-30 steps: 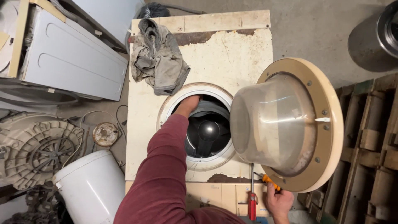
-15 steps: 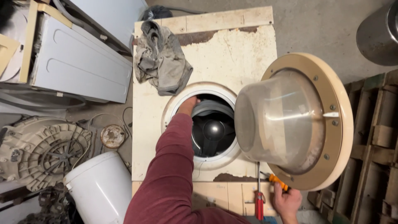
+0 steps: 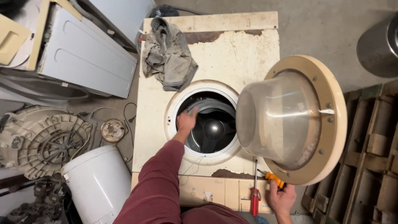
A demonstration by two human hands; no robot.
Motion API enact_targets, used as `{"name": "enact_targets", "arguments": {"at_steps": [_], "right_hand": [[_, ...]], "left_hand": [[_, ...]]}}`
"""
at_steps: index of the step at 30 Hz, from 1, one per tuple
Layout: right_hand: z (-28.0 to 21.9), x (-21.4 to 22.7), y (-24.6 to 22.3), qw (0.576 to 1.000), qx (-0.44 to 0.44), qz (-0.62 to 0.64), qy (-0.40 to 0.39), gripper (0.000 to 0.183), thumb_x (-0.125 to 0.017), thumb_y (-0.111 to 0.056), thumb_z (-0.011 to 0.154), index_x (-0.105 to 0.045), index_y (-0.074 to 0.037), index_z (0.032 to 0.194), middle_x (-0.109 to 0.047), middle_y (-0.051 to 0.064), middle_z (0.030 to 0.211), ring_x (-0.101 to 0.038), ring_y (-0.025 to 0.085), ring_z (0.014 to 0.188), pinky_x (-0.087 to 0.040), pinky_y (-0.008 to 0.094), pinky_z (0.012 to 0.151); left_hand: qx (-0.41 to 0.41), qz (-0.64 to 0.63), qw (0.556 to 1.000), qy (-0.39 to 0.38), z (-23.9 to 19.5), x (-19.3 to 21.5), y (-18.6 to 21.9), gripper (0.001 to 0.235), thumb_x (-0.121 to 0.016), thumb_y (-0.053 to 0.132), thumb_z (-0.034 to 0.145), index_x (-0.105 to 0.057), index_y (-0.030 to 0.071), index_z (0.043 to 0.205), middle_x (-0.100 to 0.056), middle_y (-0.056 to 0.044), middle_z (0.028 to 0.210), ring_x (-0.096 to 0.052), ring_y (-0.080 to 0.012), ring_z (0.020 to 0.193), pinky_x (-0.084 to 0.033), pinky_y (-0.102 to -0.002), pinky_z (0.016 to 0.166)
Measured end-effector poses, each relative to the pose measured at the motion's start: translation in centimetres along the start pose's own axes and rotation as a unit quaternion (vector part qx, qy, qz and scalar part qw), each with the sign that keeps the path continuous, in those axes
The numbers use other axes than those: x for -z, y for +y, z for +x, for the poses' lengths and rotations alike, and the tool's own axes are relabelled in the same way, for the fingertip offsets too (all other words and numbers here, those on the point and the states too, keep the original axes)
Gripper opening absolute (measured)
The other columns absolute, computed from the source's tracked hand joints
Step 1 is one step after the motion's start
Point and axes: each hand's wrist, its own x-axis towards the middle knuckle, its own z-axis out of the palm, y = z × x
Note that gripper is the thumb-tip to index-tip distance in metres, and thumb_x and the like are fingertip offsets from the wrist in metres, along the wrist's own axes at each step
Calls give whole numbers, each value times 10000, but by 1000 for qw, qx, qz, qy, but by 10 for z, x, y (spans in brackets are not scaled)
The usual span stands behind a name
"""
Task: The person works on the top-loading washing machine with the lid open, repeatedly reaching into the drum to adjust or remove a gray rubber seal or gasket. They use an orange-handled screwdriver to pry and manipulate the seal around the drum rim, then continue adjusting the seal by hand.
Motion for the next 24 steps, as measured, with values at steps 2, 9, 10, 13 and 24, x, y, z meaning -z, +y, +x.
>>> {"name": "enact_targets", "arguments": {"at_steps": [2,9,10,13,24], "right_hand": [[1,-2,1,1000,9,1,-2,406,-731,-273,909,-643,-39,1229,-741,163,1000,-731,320,857,-557,396,796],[-1,1,-6,999,35,9,7,406,-720,-270,935,-635,-33,1254,-733,159,1077,-724,324,958,-547,395,866],[-2,0,-7,999,36,10,7,406,-720,-270,935,-635,-33,1254,-733,159,1077,-724,324,958,-547,395,866],[5,-5,-9,999,38,6,11,384,-717,-268,936,-651,-39,1238,-734,157,1072,-727,321,968,-549,394,878],[4,-4,-7,999,35,-5,14,424,-717,-273,919,-649,-41,1267,-727,172,1086,-720,334,978,-547,399,879]], "left_hand": [[-10,39,999,-7,-5,8,5,780,-797,506,785,-595,-23,1321,-611,-297,1257,-592,-464,1175,-485,-491,981],[-22,89,996,6,28,-46,-43,272,-482,89,1029,-681,-6,1189,-687,-259,1198,-691,-421,1091,-575,-476,934],[-23,89,996,8,30,-44,-42,272,-482,89,1029,-681,-6,1189,-687,-259,1198,-691,-421,1091,-575,-476,934],[-14,112,994,1,43,-48,-39,265,-503,62,971,-717,30,1125,-669,-268,1187,-676,-437,1075,-555,-501,930],[-94,254,963,8,57,-68,-51,250,-524,114,961,-699,36,1121,-702,-246,1142,-719,-405,1024,-579,-507,903]]}}
